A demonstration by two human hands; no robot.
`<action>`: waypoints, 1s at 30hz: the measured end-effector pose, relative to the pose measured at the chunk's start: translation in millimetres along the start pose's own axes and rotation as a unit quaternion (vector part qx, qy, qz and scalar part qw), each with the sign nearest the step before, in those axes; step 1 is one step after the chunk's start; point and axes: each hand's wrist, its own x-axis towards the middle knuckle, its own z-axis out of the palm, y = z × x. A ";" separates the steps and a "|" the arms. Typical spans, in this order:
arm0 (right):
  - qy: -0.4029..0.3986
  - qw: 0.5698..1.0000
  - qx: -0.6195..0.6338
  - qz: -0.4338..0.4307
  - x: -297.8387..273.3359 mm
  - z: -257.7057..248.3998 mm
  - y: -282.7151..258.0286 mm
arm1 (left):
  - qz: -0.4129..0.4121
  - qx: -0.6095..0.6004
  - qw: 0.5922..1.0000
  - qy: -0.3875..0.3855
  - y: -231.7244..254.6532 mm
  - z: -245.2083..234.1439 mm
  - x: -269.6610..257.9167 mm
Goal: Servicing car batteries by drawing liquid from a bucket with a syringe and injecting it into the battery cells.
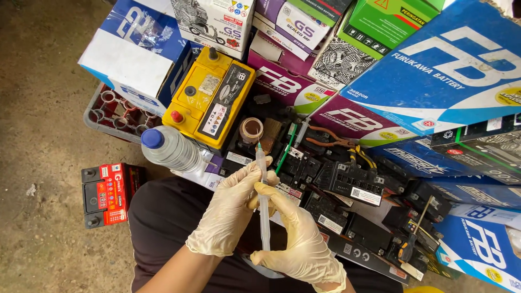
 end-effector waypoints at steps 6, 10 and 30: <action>0.013 0.997 0.067 -0.022 6.5 -2.1 -6.2 | 0.010 0.021 1.000 0.016 12.5 18.8 -7.6; 0.025 0.996 0.084 -0.001 9.6 -2.4 -10.4 | -0.016 0.007 0.999 0.046 18.2 24.4 -8.5; 0.105 0.990 0.090 -0.012 20.8 1.8 12.7 | -0.016 -0.014 0.999 0.049 18.4 25.2 1.9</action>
